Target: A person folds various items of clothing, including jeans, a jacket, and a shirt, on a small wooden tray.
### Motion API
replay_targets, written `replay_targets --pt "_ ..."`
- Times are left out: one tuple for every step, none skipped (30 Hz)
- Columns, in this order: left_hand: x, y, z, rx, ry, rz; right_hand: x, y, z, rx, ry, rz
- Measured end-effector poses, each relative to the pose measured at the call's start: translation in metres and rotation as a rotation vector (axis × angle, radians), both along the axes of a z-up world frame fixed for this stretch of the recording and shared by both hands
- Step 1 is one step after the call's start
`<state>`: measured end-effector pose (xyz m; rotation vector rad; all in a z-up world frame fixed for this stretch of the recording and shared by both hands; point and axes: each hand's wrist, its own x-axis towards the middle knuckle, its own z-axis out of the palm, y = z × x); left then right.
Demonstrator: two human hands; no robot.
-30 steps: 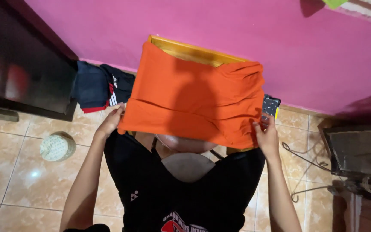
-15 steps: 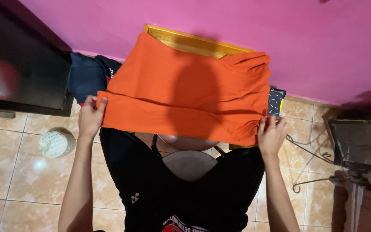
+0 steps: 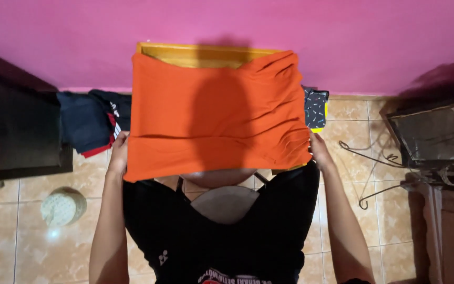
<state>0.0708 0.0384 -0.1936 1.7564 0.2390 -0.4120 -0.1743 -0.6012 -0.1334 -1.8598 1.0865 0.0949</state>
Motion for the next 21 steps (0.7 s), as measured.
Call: replay_targets --pt "0.003 -0.001 -0.002 -0.017 -0.062 0.037 -0.002 -0.015 -0.031 -0.034 -0.123 0.016" --pt "0.013 0.008 -0.003 -0.021 -0.073 0.032 0.003 0.002 0.003 -0.038 -0.134 0.010" --pt "0.017 0.022 -0.003 0.025 -0.137 0.116 0.004 0.022 0.036 -0.195 -0.183 0.017" --pt "0.021 0.035 -0.004 0.071 -0.202 0.199 0.005 0.041 0.068 -0.352 -0.232 0.024" --pt "0.023 0.039 0.002 0.078 -0.204 0.192 0.004 0.036 0.072 -0.345 -0.232 0.017" --pt "0.024 0.044 0.008 0.147 -0.257 0.157 0.003 0.031 0.075 -0.380 -0.212 -0.010" --pt "0.025 0.049 0.014 0.214 -0.313 0.124 0.003 0.026 0.079 -0.416 -0.194 -0.035" --pt "0.023 0.050 0.010 0.220 -0.317 0.119 0.001 0.032 0.087 -0.410 -0.197 -0.040" --pt "0.024 0.049 0.008 0.282 -0.291 0.055 0.001 0.037 0.095 -0.389 -0.124 -0.022" --pt "0.025 0.049 0.005 0.344 -0.264 -0.009 0.001 0.041 0.103 -0.368 -0.051 -0.004" --pt "0.013 0.038 0.034 0.347 -0.271 -0.014 0.001 0.052 0.120 -0.364 -0.056 -0.011" --pt "0.001 0.028 0.063 0.357 -0.319 -0.016 0.001 0.064 0.137 -0.458 -0.066 0.080" --pt "-0.018 0.019 0.090 0.368 -0.359 -0.017 -0.002 0.076 0.154 -0.549 -0.070 0.175" --pt "-0.024 0.010 0.102 0.373 -0.360 -0.022 -0.001 0.078 0.158 -0.543 -0.069 0.171" --pt "-0.032 0.003 0.113 0.224 -0.332 -0.090 -0.001 0.082 0.162 -0.552 -0.113 0.285" --pt "-0.040 -0.004 0.125 0.074 -0.304 -0.156 -0.002 0.085 0.165 -0.559 -0.158 0.398" --pt "-0.043 -0.001 0.116 0.082 -0.306 -0.162 0.002 0.081 0.155 -0.552 -0.160 0.392" --pt "-0.045 0.001 0.109 0.104 -0.318 -0.163 0.004 0.076 0.145 -0.615 -0.123 0.498" --pt "-0.045 0.005 0.103 0.127 -0.334 -0.166 0.008 0.073 0.136 -0.679 -0.088 0.602" --pt "-0.042 0.011 0.098 0.134 -0.339 -0.174 0.011 0.070 0.136 -0.673 -0.093 0.593" --pt "-0.038 0.016 0.093 0.149 -0.330 -0.133 0.014 0.066 0.136 -0.562 -0.117 0.536"
